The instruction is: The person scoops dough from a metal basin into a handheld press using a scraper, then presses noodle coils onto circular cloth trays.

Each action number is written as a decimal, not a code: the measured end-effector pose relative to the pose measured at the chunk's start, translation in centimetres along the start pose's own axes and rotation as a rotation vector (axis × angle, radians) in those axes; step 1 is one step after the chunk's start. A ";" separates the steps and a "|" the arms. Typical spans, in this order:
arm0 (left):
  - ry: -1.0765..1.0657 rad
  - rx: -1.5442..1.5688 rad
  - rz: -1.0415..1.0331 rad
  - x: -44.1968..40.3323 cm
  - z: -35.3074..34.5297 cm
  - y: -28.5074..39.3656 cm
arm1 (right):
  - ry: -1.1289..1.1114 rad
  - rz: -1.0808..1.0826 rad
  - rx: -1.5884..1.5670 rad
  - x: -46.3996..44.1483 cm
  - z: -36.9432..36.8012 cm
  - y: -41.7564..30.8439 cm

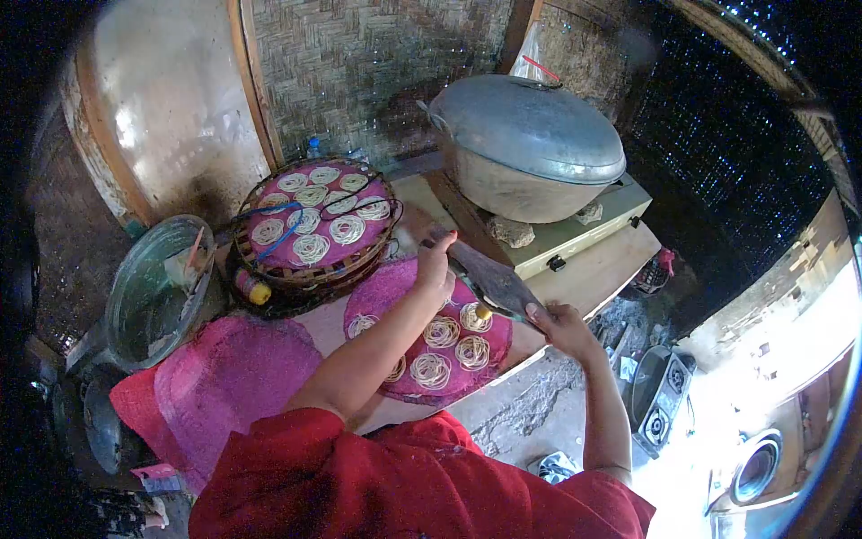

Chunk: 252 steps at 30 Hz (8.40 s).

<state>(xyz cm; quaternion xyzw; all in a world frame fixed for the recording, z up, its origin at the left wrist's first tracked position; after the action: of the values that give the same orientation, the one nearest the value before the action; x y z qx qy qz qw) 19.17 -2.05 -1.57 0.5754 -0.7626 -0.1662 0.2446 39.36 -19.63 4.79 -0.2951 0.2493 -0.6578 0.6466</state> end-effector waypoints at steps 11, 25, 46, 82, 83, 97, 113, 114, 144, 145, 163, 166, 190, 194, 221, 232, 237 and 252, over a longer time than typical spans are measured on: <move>0.035 0.015 0.089 -3.2 4.9 -2.5 | 0.044 0.054 0.147 -2.5 -3.7 3.9; 0.121 -0.221 0.246 -4.8 2.4 2.2 | 0.029 0.029 0.159 -7.4 -2.3 1.7; 0.067 -0.171 0.060 -4.3 0.1 4.7 | 0.260 0.157 0.446 -7.9 0.5 -1.5; -0.411 -1.786 -0.654 18.9 -6.8 15.6 | 0.004 0.416 -0.458 -3.0 -4.7 -12.5; -0.408 -1.764 -0.509 19.5 -4.6 14.7 | -0.108 0.418 -0.344 -2.4 -6.4 -13.5; 0.553 -1.406 -0.232 30.4 26.5 19.1 | 0.305 0.523 0.284 -15.1 -12.4 4.8; 0.514 -1.417 -0.396 29.5 24.6 19.2 | 0.231 0.274 0.372 -15.5 -13.3 4.7; 0.482 -1.428 -0.382 29.4 24.3 19.2 | 0.185 0.238 0.360 -15.4 -13.4 4.7; 0.437 -1.934 -0.570 29.9 21.0 17.3 | -0.089 0.493 -0.362 -7.7 -15.4 -10.8; 0.380 -1.798 -0.375 29.3 20.0 16.5 | -0.148 0.668 -0.303 -5.6 -16.7 -14.3; -0.423 -1.533 -0.235 25.0 -0.2 17.7 | -0.364 1.782 -0.244 4.9 -12.7 -38.5; -0.482 -1.631 -0.220 25.0 0.3 18.5 | -0.550 1.804 -0.199 8.1 -13.1 -41.7; 0.532 -0.261 -1.576 53.9 12.9 40.0 | -0.454 0.929 -0.935 -11.6 -32.2 -51.2; 0.959 -0.580 -1.599 61.6 21.1 40.1 | -0.387 1.233 0.222 -14.2 -41.5 -54.2; 1.419 -0.642 -0.939 52.1 28.7 38.8 | -0.727 1.389 0.631 -10.2 -44.1 -56.2; 1.028 -0.958 -1.184 45.0 15.1 41.3 | -1.019 1.457 0.495 -3.6 -16.7 -59.1; 0.824 -1.416 -1.082 38.9 10.0 39.2 | -0.573 1.496 0.914 1.5 -14.5 -57.4; 0.583 -1.257 -0.791 37.8 9.3 36.8 | 0.248 1.973 0.928 8.7 -7.0 -51.0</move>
<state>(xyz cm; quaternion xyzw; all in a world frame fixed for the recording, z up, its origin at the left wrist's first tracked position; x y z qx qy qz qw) -23.60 -28.13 17.28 0.5781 -0.1707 -0.4821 0.6358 -1.47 -26.72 36.65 0.3742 0.1672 0.0939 0.9073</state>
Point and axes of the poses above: each hand's wrist, its own x-axis away from the middle knuckle, its own z-axis out of the back of the hand, y = z × x, the point moved 8 cm from there along -x, towards the middle knuckle, and after that the axes turned 12 degrees about z, right-handed, at the moved point
